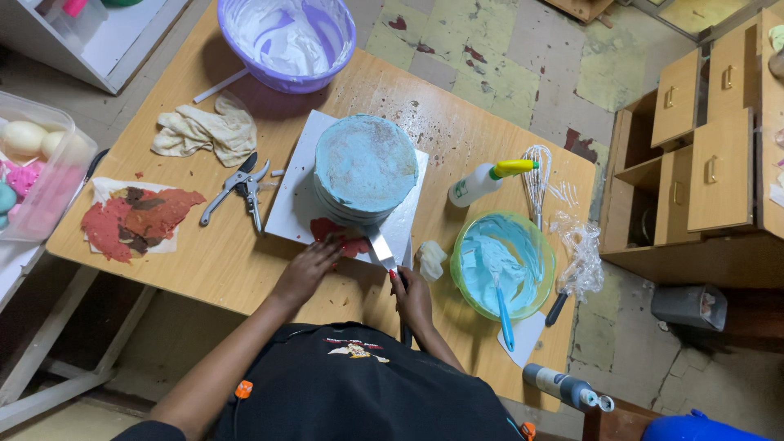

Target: The person spreads blue frosting onto the top and sides of a cake using an offset spatula, occasionally wiping the spatula with a cloth.

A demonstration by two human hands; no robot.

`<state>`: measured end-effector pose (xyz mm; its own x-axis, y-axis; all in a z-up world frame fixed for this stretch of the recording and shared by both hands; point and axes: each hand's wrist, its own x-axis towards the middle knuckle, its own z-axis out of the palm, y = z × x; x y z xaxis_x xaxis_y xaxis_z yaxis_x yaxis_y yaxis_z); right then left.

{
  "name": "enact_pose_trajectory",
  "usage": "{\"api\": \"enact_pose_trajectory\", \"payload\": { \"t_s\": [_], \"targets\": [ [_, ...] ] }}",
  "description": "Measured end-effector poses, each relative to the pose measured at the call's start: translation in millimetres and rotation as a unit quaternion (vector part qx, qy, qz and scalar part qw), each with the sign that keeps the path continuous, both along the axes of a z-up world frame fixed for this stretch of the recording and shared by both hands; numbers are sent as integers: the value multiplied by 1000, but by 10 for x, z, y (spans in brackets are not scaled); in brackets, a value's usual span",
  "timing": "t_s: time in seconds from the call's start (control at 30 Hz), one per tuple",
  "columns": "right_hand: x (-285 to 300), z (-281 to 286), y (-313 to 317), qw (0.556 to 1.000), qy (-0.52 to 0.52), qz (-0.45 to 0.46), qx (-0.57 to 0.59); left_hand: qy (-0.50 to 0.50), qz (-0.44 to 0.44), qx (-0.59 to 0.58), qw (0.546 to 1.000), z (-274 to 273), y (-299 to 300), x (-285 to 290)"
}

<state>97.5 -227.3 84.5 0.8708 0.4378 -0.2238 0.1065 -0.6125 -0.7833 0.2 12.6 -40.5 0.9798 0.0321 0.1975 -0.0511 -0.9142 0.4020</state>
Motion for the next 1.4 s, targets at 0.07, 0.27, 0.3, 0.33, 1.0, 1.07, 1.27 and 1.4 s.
{"api": "enact_pose_trajectory", "payload": {
  "t_s": [0.07, 0.27, 0.3, 0.33, 1.0, 1.07, 1.27, 1.4],
  "targets": [
    [6, 11, -4, 1000, 7, -1, -1, -4, -8, 32, 999, 45, -32, 47],
    [41, -62, -42, 1000, 9, 7, -10, -106, 20, 130, 986, -160, -267, 282],
    [37, -61, -52, 1000, 9, 8, -14, -122, 27, 133, 983, -142, -324, 321],
    [45, -48, -40, 1000, 9, 7, -13, -122, 25, 134, 983, -147, -327, 360],
    [34, -25, -43, 998, 55, -6, -14, -68, -57, 65, 994, -226, -355, 662],
    [56, -68, -55, 998, 53, -2, -15, -15, -83, 47, 995, 195, -260, 598],
    [60, -45, -60, 998, 53, -4, -14, -54, -72, 97, 991, 378, 50, 217],
    [38, -19, -52, 999, 41, -1, -20, -23, -77, 70, 994, 719, 61, 256]
  ]
}}
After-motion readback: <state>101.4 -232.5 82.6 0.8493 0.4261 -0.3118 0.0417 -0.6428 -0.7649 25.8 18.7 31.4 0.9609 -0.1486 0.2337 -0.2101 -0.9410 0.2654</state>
